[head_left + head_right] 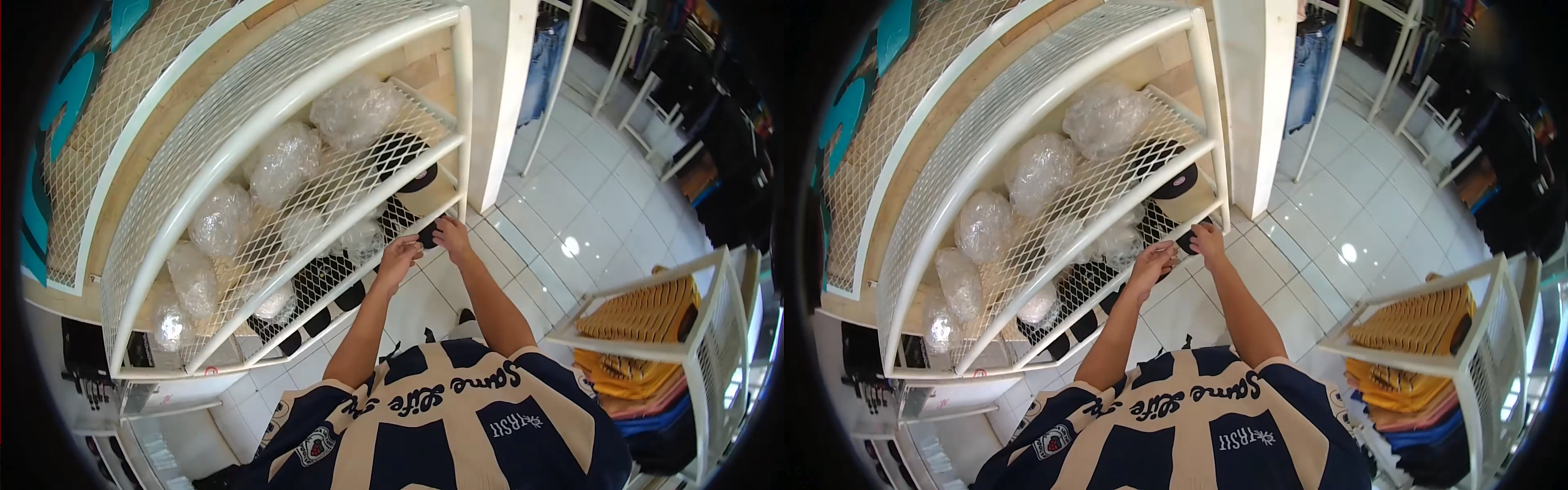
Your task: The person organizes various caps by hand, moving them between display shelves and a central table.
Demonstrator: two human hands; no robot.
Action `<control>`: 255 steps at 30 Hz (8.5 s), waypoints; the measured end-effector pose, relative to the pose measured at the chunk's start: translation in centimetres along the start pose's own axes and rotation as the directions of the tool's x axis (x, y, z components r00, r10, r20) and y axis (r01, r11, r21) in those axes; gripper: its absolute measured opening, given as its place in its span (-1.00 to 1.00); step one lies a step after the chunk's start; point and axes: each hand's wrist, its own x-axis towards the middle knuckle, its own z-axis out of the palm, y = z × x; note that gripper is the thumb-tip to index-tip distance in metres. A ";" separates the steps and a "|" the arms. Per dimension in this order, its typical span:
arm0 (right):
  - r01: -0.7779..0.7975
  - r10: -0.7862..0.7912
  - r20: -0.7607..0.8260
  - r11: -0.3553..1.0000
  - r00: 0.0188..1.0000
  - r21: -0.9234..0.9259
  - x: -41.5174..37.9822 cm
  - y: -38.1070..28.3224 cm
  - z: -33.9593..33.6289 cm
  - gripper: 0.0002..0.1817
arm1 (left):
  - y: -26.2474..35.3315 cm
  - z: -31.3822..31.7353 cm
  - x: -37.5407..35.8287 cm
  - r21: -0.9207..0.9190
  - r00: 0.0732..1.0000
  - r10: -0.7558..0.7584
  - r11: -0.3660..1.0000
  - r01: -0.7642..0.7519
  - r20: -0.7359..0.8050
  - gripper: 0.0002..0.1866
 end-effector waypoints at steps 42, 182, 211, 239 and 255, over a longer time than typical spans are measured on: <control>0.807 -0.527 0.651 0.123 0.546 -0.578 -2.3 -5.1 -2.6 -0.28 | -0.5 0.4 -5.6 0.194 0.988 -0.005 0.980 0.035 -0.154 -0.71; 0.048 -0.167 -0.587 0.976 0.792 -0.212 -45.9 48.1 3.5 -0.66 | -30.1 -21.3 -34.1 0.585 0.836 -0.138 0.774 -0.244 0.532 -0.58; -0.245 0.259 -0.018 0.934 0.966 0.259 -14.9 56.4 40.1 -0.78 | -31.8 -48.7 -25.3 -0.433 0.857 -0.428 0.856 0.282 -0.288 -0.54; 0.332 0.027 -0.552 0.774 0.834 0.539 -50.5 56.3 9.5 -0.84 | -37.9 -26.3 -37.2 0.179 0.717 -0.560 0.823 0.539 0.415 -0.57; 0.731 0.308 -0.947 0.624 0.095 0.277 -80.9 62.5 -5.1 -0.35 | -42.0 8.0 -62.7 0.550 -0.076 -0.580 0.800 -0.239 0.811 -0.60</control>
